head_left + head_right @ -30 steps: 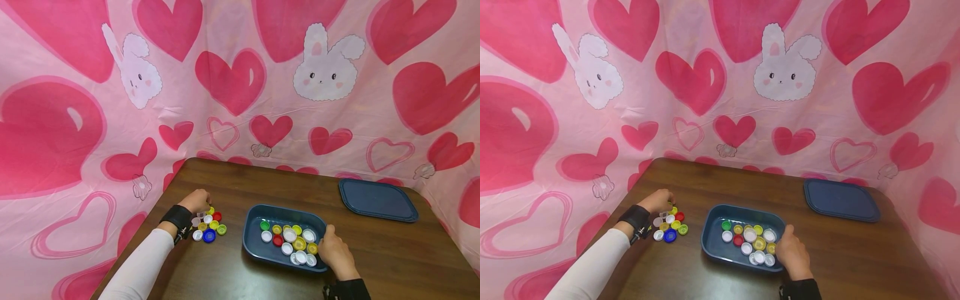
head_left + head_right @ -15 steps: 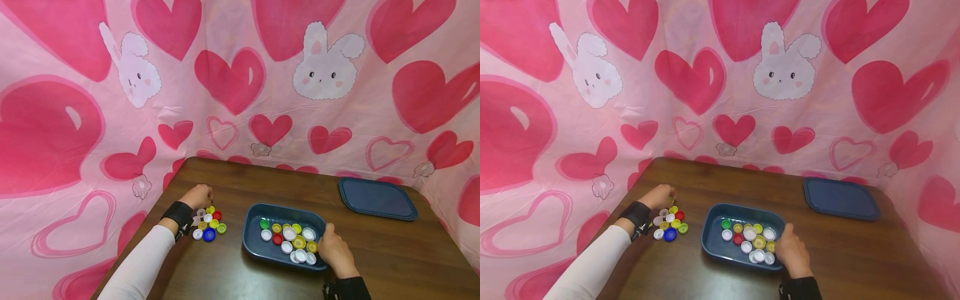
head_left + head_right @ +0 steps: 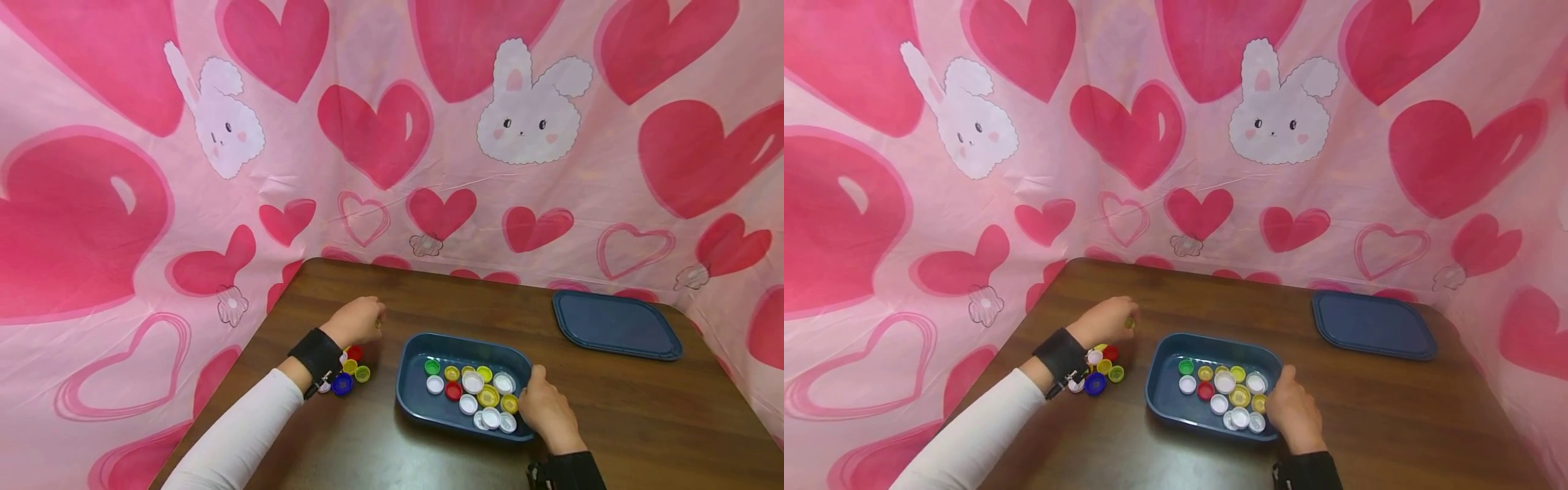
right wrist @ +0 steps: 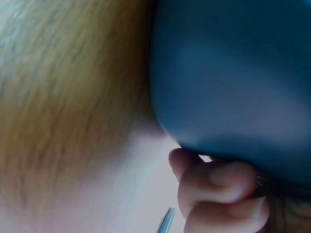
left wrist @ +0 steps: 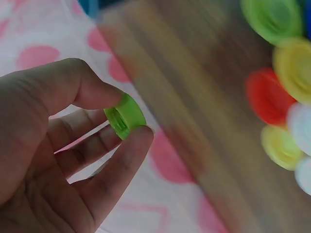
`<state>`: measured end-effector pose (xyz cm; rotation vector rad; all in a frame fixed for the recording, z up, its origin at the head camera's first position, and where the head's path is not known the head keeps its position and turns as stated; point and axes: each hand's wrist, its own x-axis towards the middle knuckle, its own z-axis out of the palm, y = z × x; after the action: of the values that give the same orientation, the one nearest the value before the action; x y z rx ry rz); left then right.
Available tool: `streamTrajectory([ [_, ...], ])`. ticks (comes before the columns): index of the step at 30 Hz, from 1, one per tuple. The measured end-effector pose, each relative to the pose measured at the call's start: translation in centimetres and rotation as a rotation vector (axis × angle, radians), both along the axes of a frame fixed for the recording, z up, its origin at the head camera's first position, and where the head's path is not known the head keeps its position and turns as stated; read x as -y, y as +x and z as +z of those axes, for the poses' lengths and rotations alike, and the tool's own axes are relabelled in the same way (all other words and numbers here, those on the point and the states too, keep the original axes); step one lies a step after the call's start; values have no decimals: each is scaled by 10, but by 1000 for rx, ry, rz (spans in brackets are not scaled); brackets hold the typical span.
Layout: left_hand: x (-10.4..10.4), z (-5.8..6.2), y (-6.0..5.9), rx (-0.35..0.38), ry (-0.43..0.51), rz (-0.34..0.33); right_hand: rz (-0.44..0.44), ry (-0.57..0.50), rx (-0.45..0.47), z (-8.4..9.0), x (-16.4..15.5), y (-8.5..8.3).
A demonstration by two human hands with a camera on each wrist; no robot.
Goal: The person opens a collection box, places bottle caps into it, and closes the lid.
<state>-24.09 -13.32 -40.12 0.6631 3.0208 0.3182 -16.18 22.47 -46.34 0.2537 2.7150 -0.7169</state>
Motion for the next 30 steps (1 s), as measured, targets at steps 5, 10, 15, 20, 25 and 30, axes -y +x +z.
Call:
streamTrajectory([
  [5, -37, 16, 18, -3, -34, -89, 7, 3, -14, 0, 0, 1],
  [10, -70, 16, 32, 43, -103, -173, 31, 20, -47, -2, -2, 2],
  [15, -95, 6, 42, 89, -165, -230, 29, 16, -36, -2, -1, 1],
  [20, -112, -2, 51, 63, -281, -317, 22, 19, -35, -3, 0, 2],
  [25, -128, -4, 61, 38, -335, -420, 16, 22, -37, -3, 0, 1],
  [30, -143, -6, 69, 62, -345, -445, 12, 16, -29, -2, 0, 1],
])
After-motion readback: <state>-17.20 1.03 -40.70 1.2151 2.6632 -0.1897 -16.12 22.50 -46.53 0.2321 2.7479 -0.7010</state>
